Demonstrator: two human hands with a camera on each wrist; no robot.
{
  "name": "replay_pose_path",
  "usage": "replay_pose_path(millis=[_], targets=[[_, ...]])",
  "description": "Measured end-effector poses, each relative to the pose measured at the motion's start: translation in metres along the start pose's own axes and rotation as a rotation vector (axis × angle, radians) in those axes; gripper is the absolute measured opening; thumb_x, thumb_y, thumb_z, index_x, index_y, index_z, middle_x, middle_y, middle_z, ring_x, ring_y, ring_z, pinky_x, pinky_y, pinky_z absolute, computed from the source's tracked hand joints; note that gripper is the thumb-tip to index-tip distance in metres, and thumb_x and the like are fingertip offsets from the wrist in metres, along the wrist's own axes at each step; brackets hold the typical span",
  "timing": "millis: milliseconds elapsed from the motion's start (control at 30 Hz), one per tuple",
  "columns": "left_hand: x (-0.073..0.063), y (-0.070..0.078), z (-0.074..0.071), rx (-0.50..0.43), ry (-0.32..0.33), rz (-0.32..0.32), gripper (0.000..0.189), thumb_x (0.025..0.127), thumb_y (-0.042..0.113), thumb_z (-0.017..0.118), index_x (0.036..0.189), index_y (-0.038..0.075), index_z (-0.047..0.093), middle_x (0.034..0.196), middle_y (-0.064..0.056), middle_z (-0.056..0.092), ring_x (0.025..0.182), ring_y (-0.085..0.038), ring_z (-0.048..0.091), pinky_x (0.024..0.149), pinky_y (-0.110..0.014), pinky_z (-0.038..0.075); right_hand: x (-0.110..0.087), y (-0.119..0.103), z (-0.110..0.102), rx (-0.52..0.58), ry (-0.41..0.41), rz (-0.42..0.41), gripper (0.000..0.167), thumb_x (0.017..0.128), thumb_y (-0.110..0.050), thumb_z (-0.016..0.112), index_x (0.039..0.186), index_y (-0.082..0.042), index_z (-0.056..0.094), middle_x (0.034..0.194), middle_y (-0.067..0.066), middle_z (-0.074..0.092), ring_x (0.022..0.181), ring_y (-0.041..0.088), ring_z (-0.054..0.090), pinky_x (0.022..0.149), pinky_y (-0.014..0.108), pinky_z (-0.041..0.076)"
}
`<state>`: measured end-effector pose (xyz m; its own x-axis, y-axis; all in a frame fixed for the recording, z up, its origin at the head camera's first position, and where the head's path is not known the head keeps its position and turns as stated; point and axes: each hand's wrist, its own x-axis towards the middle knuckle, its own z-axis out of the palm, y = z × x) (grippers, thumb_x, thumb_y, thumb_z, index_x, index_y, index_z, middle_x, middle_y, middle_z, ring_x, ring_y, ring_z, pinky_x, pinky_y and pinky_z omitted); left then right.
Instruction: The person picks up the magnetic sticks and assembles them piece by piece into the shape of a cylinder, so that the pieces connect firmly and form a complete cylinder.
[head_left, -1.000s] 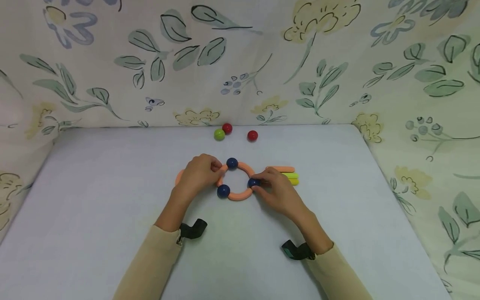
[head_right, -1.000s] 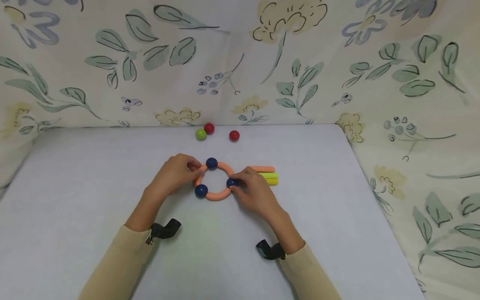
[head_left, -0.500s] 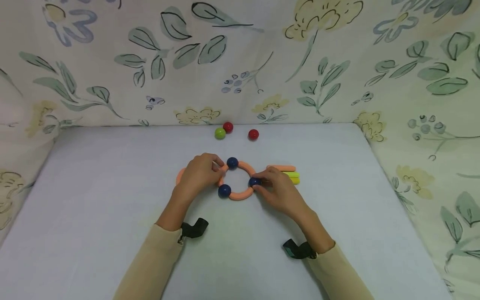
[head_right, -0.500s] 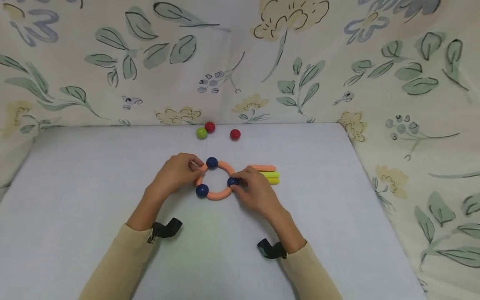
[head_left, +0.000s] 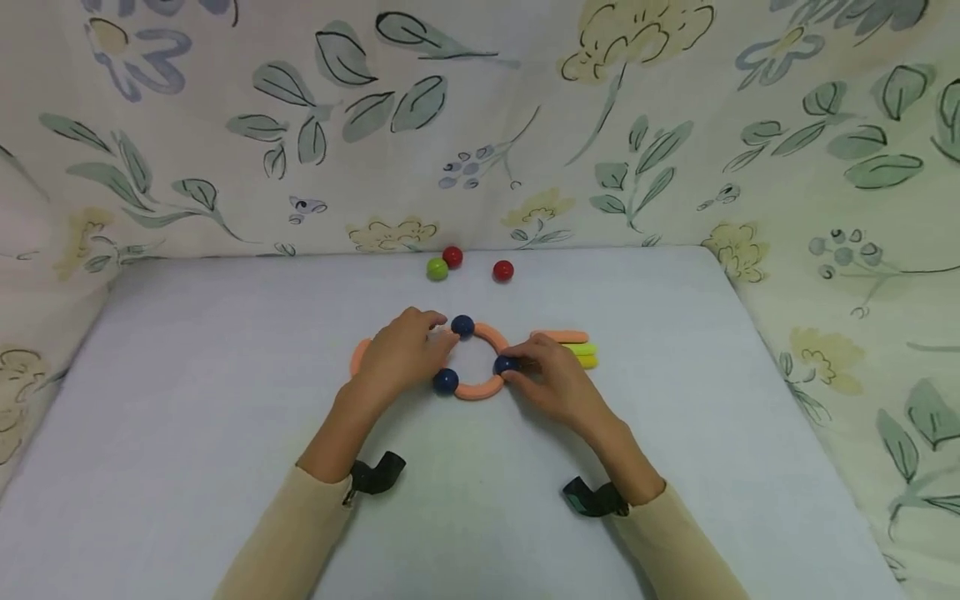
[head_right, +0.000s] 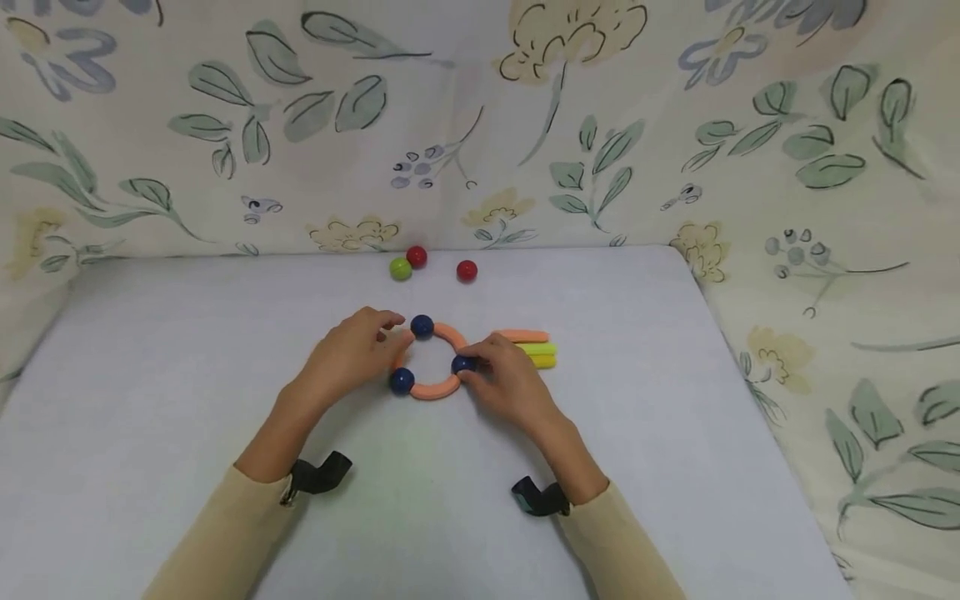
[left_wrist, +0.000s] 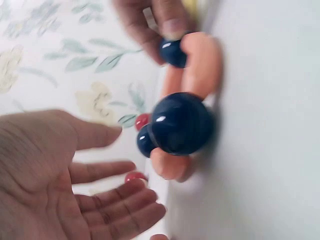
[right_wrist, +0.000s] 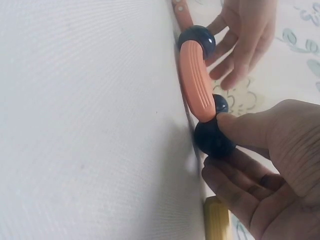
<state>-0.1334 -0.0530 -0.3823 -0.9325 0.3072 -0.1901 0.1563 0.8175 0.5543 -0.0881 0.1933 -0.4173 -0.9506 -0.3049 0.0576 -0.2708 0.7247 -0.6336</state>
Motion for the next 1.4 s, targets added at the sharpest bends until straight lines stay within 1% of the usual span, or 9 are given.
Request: replay_pose_path(millis=[100,167,333,400,533,733,1033,1233,1400], targets=[[-0.01,0.001,0.006,0.054,0.014,0.099,0.05,0.105,0.037,0.066,0.144,0.006,0.063,0.14,-0.021,0.064,0.121,-0.035,0.067,0.099,-0.05,0.057,0.0,0.0,0.001,-0.003,-0.001,-0.002,0.034,0.096,-0.016,0.08,0.129,-0.011,0.075,0.107,0.004,0.069,0.095,0.015,0.063,0.087,0.035,0.057],[-0.017,0.001,0.011,0.069,0.04,0.141,0.048,0.103,0.036,0.07,0.141,0.007,0.065,0.135,-0.019,0.066,0.113,-0.031,0.068,0.092,-0.046,0.058,0.0,0.0,0.001,-0.005,0.006,0.002,0.034,0.095,-0.016,0.081,0.128,-0.011,0.076,0.107,0.004,0.07,0.094,0.016,0.063,0.086,0.036,0.056],[-0.034,0.001,0.02,0.068,0.086,0.141,0.044,0.098,0.032,0.077,0.135,0.01,0.069,0.127,-0.014,0.067,0.092,-0.021,0.063,0.079,-0.038,0.054,0.0,0.001,-0.001,-0.011,0.005,-0.011,0.034,0.095,-0.015,0.08,0.128,-0.01,0.076,0.106,0.005,0.07,0.094,0.017,0.062,0.086,0.036,0.056],[-0.039,-0.001,0.023,0.058,0.095,0.135,0.042,0.097,0.031,0.079,0.131,0.009,0.071,0.125,-0.013,0.067,0.092,-0.02,0.063,0.08,-0.038,0.055,0.001,0.001,-0.001,-0.013,0.001,-0.018,0.033,0.096,-0.015,0.08,0.128,-0.01,0.076,0.105,0.005,0.069,0.094,0.016,0.062,0.086,0.036,0.057],[-0.046,-0.007,0.029,0.057,0.134,0.142,0.043,0.094,0.031,0.082,0.128,0.006,0.074,0.126,-0.014,0.067,0.103,-0.024,0.068,0.085,-0.041,0.059,0.004,-0.001,0.002,-0.009,-0.009,-0.014,0.033,0.096,-0.016,0.08,0.128,-0.011,0.076,0.104,0.004,0.068,0.094,0.015,0.061,0.087,0.035,0.057],[-0.046,-0.011,0.031,0.051,0.177,0.175,0.05,0.091,0.034,0.086,0.13,0.006,0.074,0.126,-0.014,0.069,0.107,-0.026,0.069,0.086,-0.042,0.06,0.006,-0.002,0.003,-0.03,0.003,-0.008,0.033,0.095,-0.017,0.081,0.127,-0.012,0.076,0.104,0.003,0.069,0.093,0.014,0.063,0.086,0.035,0.057],[-0.045,-0.016,0.035,0.006,0.206,0.144,0.039,0.091,0.031,0.085,0.123,0.009,0.077,0.12,-0.011,0.071,0.103,-0.023,0.068,0.086,-0.04,0.059,0.008,0.002,-0.008,-0.001,-0.069,-0.019,0.033,0.096,-0.02,0.08,0.129,-0.014,0.075,0.113,0.0,0.072,0.107,0.014,0.07,0.099,0.037,0.06],[-0.044,-0.017,0.038,-0.025,0.226,0.149,0.042,0.09,0.031,0.086,0.125,0.008,0.076,0.118,-0.01,0.071,0.1,-0.021,0.067,0.083,-0.038,0.058,0.004,0.01,-0.027,0.032,-0.002,-0.04,0.031,0.097,-0.014,0.079,0.127,-0.008,0.074,0.119,0.007,0.074,0.11,0.022,0.074,0.098,0.042,0.062],[-0.044,-0.015,0.039,-0.016,0.229,0.169,0.046,0.09,0.035,0.086,0.127,0.009,0.076,0.122,-0.009,0.072,0.106,-0.022,0.069,0.086,-0.038,0.058,0.0,0.017,-0.04,-0.001,0.024,-0.006,0.031,0.096,-0.012,0.079,0.126,-0.008,0.075,0.119,0.008,0.075,0.109,0.025,0.073,0.097,0.046,0.062]])
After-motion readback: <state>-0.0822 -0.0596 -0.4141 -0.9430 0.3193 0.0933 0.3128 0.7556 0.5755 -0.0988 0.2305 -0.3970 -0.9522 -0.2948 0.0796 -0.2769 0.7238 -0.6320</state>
